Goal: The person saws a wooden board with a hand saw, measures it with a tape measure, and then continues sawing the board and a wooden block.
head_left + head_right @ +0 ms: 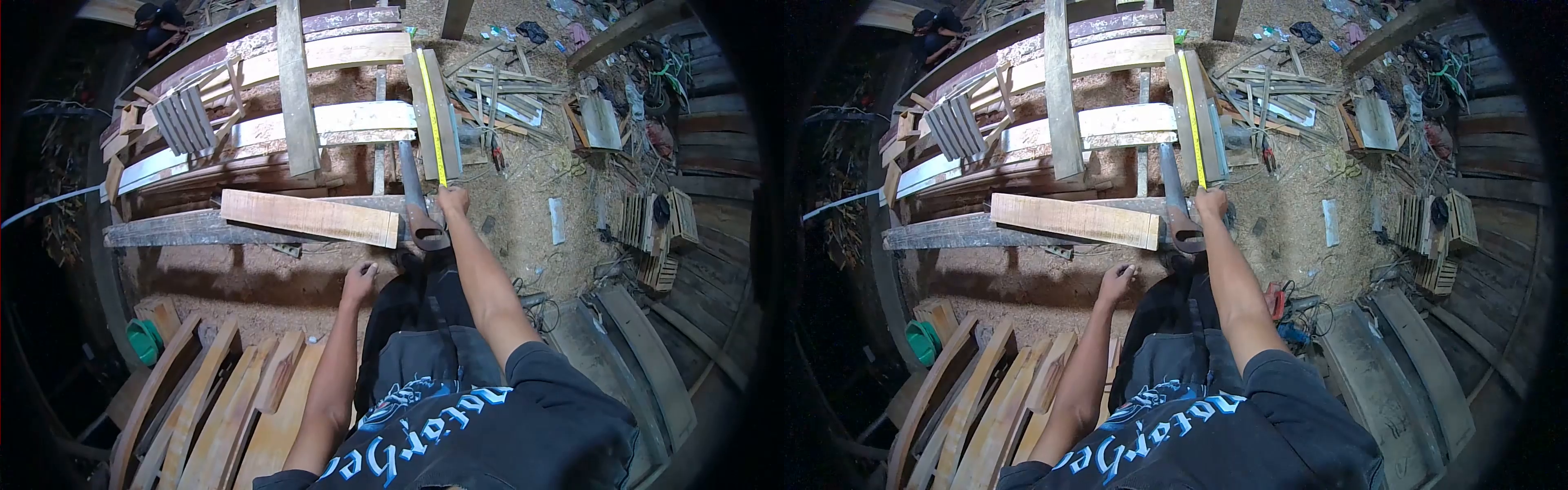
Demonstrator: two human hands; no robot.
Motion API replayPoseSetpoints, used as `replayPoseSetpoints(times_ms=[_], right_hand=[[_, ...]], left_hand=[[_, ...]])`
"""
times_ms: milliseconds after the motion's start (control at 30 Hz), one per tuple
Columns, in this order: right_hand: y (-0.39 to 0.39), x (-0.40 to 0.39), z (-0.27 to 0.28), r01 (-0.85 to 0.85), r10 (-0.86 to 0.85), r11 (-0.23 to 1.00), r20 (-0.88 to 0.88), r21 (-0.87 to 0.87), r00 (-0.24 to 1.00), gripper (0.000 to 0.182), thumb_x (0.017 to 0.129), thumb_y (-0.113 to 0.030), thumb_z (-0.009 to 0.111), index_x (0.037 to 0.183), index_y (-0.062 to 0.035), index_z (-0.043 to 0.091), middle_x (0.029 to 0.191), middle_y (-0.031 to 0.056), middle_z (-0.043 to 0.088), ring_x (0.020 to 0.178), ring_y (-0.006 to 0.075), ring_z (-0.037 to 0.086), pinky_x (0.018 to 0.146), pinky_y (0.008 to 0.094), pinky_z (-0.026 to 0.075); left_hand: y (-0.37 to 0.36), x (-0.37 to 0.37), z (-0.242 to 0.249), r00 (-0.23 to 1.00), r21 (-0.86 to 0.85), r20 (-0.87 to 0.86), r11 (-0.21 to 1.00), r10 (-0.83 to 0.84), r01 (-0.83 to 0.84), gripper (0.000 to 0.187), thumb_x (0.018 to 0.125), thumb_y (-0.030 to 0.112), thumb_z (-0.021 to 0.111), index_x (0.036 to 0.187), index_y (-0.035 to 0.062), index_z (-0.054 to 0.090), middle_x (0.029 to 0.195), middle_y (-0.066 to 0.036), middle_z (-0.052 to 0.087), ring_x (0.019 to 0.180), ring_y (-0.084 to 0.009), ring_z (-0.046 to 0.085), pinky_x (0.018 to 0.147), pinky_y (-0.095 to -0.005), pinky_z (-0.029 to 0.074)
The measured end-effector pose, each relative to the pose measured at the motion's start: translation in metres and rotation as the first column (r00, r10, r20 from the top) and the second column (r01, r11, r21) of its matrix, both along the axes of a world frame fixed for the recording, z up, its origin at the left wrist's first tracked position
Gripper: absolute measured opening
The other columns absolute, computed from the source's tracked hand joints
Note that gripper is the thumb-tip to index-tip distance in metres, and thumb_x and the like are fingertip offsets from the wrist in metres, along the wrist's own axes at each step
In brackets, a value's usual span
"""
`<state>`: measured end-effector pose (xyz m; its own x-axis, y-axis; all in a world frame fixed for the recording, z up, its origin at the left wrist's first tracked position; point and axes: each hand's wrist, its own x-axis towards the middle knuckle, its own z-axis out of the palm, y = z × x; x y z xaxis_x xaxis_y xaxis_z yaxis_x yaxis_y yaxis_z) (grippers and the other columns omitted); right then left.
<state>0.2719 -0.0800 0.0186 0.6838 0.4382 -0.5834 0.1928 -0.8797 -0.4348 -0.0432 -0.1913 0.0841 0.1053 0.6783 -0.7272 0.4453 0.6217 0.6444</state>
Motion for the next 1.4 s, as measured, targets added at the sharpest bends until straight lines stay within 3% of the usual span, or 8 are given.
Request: replayPoseSetpoints(times_ms=[233, 533, 667, 700, 800, 900, 1133, 1400], right_hand=[[-0.015, -0.007, 0.01, 0.02, -0.021, 0.999, 0.032, 0.038, 0.999, 0.037, 0.084, -0.042, 0.071, 0.099, -0.0088, 0.076, 0.095, 0.0171, 0.074, 0.094, 0.033, 0.071, 0.085, 0.0417, 0.054], [-0.012, -0.004, 0.018, 0.051, -0.053, 0.998, 0.05, 0.046, 0.997, 0.037, 0.084, -0.041, 0.071, 0.101, -0.0085, 0.076, 0.1, 0.019, 0.073, 0.098, 0.0367, 0.069, 0.088, 0.0436, 0.053], [-0.013, -0.006, 0.03, 0.044, -0.045, 0.999, 0.075, 0.019, 0.996, 0.038, 0.084, -0.041, 0.071, 0.103, -0.0091, 0.076, 0.101, 0.0196, 0.073, 0.099, 0.0371, 0.069, 0.089, 0.0432, 0.053], [-0.012, -0.005, 0.025, 0.096, -0.096, 0.995, 0.038, -0.008, 0.995, 0.038, 0.084, -0.042, 0.071, 0.104, -0.0099, 0.076, 0.102, 0.0194, 0.073, 0.1, 0.037, 0.069, 0.09, 0.0432, 0.053], [-0.013, -0.004, 0.033, 0.087, -0.087, 0.996, 0.025, 0.013, 0.996, 0.038, 0.085, -0.042, 0.07, 0.105, -0.0102, 0.076, 0.102, 0.0194, 0.073, 0.1, 0.0374, 0.069, 0.089, 0.044, 0.053], [-0.015, -0.004, 0.019, 0.055, -0.056, 0.998, 0.068, 0.026, 0.996, 0.038, 0.085, -0.043, 0.07, 0.104, -0.0101, 0.076, 0.101, 0.0198, 0.073, 0.1, 0.0381, 0.068, 0.089, 0.0446, 0.053], [-0.032, -0.021, 0.019, 0.148, -0.154, 0.987, 0.099, 0.066, 0.983, 0.044, 0.086, -0.047, 0.068, 0.099, -0.0055, 0.076, 0.099, 0.0219, 0.072, 0.097, 0.0389, 0.068, 0.087, 0.0458, 0.053], [-0.039, -0.017, 0.022, 0.108, -0.112, 0.991, 0.048, 0.079, 0.993, 0.046, 0.084, -0.05, 0.07, 0.1, -0.0067, 0.076, 0.098, 0.0217, 0.072, 0.096, 0.0392, 0.068, 0.086, 0.0448, 0.053]], left_hand=[[0.008, 0.013, -0.001, 0.999, 0.043, 0.028, 0.999, 0.022, -0.023, 0.033, 0.096, 0.026, 0.064, 0.106, -0.0051, 0.068, 0.089, -0.011, 0.073, 0.083, -0.0158, 0.067, 0.077, -0.0308, 0.052], [0.034, 0.06, -0.006, 0.988, 0.142, -0.005, 0.978, -0.151, 0.151, 0.032, 0.097, 0.026, 0.064, 0.108, -0.0031, 0.068, 0.083, -0.004, 0.068, 0.074, -0.0105, 0.061, 0.068, -0.0274, 0.049], [0.049, 0.09, -0.021, 0.974, 0.09, -0.053, 0.971, -0.219, 0.223, 0.036, 0.092, 0.03, 0.064, 0.107, -0.0023, 0.07, 0.097, -0.019, 0.073, 0.092, -0.0281, 0.07, 0.083, -0.0374, 0.053], [0.055, 0.1, -0.007, 0.967, 0.133, -0.064, 0.958, -0.246, 0.253, 0.034, 0.095, 0.026, 0.064, 0.111, -0.0031, 0.068, 0.09, -0.012, 0.072, 0.081, -0.0169, 0.066, 0.075, -0.0308, 0.052], [0.064, 0.115, 0.002, 0.968, 0.142, -0.091, 0.959, -0.234, 0.245, 0.034, 0.096, 0.025, 0.063, 0.111, -0.0048, 0.067, 0.092, -0.014, 0.072, 0.086, -0.0168, 0.067, 0.08, -0.0309, 0.052], [0.071, 0.121, 0.002, 0.989, 0.128, -0.068, 0.982, -0.133, 0.14, 0.035, 0.092, 0.027, 0.065, 0.108, -0.0034, 0.069, 0.095, -0.019, 0.073, 0.089, -0.0272, 0.07, 0.081, -0.0365, 0.053], [0.061, 0.119, -0.029, 0.997, 0.137, 0.071, 0.99, 0.014, -0.024, 0.033, 0.094, 0.024, 0.065, 0.109, -0.0058, 0.067, 0.095, -0.017, 0.073, 0.089, -0.0222, 0.07, 0.081, -0.0341, 0.054], [0.074, 0.133, -0.02, 0.993, 0.109, -0.044, 0.988, -0.107, 0.111, 0.035, 0.093, 0.026, 0.066, 0.112, -0.0026, 0.067, 0.097, -0.019, 0.073, 0.092, -0.0238, 0.071, 0.081, -0.035, 0.055]])
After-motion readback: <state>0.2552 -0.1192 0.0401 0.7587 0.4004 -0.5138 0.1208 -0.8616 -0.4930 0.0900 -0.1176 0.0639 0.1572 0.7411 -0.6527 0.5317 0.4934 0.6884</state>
